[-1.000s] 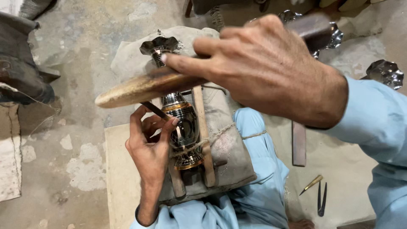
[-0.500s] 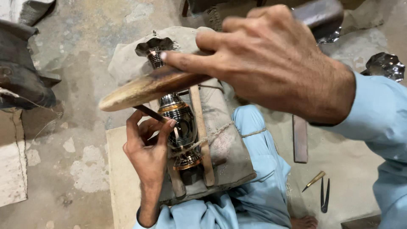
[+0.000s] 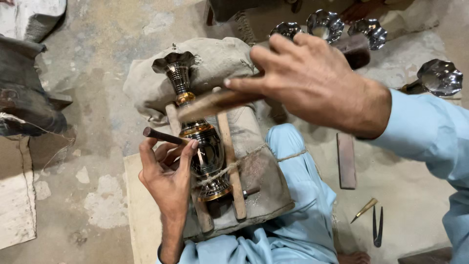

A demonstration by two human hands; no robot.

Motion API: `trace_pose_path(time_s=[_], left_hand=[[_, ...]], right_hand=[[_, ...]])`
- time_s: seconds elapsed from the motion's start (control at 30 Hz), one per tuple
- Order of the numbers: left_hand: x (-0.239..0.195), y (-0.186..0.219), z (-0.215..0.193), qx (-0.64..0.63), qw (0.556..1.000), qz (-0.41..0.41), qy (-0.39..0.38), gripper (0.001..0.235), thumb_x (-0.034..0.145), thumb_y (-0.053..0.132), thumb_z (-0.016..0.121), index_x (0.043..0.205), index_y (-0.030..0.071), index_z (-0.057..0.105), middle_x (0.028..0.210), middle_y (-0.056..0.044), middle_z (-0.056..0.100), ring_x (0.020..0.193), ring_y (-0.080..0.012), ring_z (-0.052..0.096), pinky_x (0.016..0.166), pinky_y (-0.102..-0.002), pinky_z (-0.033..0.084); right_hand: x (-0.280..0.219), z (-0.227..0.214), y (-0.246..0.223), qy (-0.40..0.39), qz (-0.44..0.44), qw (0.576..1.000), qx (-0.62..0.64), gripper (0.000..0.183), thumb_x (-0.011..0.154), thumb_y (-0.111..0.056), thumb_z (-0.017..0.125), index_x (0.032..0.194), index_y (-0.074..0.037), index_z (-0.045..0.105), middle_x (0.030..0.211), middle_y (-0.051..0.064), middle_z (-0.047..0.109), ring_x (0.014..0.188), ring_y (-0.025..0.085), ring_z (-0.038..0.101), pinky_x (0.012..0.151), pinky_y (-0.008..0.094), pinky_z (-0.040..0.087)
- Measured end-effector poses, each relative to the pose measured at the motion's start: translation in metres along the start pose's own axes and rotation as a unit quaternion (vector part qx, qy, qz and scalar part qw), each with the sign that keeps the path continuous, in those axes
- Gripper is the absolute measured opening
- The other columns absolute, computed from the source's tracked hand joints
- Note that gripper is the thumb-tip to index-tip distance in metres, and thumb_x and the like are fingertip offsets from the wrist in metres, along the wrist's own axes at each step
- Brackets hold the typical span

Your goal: The person sits on the floor and uses a hammer and chisel to engrave a decorative pattern onto a silver-colored metal vase held in a wooden cradle. The person repeatedly strikes the chisel to create a floral design on the vase's surface.

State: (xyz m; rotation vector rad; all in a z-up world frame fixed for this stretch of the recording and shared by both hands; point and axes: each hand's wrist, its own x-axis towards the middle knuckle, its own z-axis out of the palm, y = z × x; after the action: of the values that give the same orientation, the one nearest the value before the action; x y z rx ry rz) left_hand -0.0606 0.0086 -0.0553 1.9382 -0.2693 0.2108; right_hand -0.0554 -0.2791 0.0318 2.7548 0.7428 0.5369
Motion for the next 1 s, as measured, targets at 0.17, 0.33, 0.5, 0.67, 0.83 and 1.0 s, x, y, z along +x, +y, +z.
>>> trace_pose_path(time_s=[0.17,0.33,0.5,0.67,0.83,1.0], left_hand=[[-0.001,-0.002,0.002,0.018,1.0,0.002,0.01,0.045,0.096,0.007,0.079,0.126,0.0,0.046,0.099,-0.014,0.079,0.092,-0.0154,0.079,0.074,-0.023,0.064],[-0.005,0.0,0.003,0.036,0.999,-0.002,0.02,0.043,0.096,0.008,0.079,0.125,0.0,0.047,0.098,-0.013,0.08,0.087,-0.014,0.078,0.066,-0.021,0.059],[-0.001,0.0,0.003,0.07,0.997,0.009,0.018,0.046,0.095,0.009,0.08,0.126,0.001,0.048,0.096,-0.012,0.08,0.084,-0.0123,0.078,0.066,-0.02,0.059],[0.001,0.003,0.002,0.077,0.997,0.002,0.012,0.051,0.092,0.009,0.082,0.132,0.001,0.051,0.09,-0.013,0.079,0.081,-0.0136,0.076,0.067,-0.022,0.057],[0.005,0.007,0.001,0.065,0.998,-0.005,-0.011,0.048,0.094,0.01,0.081,0.132,0.003,0.053,0.091,-0.012,0.079,0.083,-0.0151,0.079,0.069,-0.024,0.058],[0.011,0.01,0.001,0.08,0.996,0.025,-0.039,0.048,0.095,0.011,0.079,0.135,0.004,0.055,0.096,-0.012,0.08,0.088,-0.0154,0.08,0.069,-0.025,0.062]], right_hand=[[0.007,-0.004,0.005,0.089,0.009,0.995,-0.037,0.036,0.107,-0.027,0.055,0.142,-0.03,0.064,0.093,0.003,0.062,0.074,0.015,0.058,0.052,0.027,0.048],[0.022,-0.03,0.007,0.064,0.023,0.987,0.148,0.045,0.107,-0.01,0.054,0.15,-0.022,0.06,0.097,0.0,0.067,0.067,0.012,0.059,0.047,0.027,0.041],[0.031,-0.043,-0.007,0.159,-0.023,0.984,0.072,0.042,0.102,-0.013,0.058,0.142,-0.022,0.062,0.091,0.0,0.071,0.062,0.013,0.06,0.051,0.03,0.046],[0.036,-0.04,-0.013,0.17,-0.017,0.982,-0.077,0.037,0.106,-0.027,0.054,0.142,-0.034,0.059,0.104,-0.006,0.074,0.077,0.009,0.068,0.067,0.026,0.055],[0.031,-0.037,-0.007,0.108,0.014,0.991,0.079,0.049,0.097,-0.01,0.063,0.144,-0.024,0.059,0.089,-0.001,0.072,0.063,0.013,0.064,0.049,0.031,0.048],[0.025,-0.022,-0.005,0.081,0.056,0.985,0.143,0.05,0.099,-0.009,0.064,0.147,-0.02,0.059,0.094,0.002,0.073,0.062,0.015,0.064,0.043,0.03,0.047]])
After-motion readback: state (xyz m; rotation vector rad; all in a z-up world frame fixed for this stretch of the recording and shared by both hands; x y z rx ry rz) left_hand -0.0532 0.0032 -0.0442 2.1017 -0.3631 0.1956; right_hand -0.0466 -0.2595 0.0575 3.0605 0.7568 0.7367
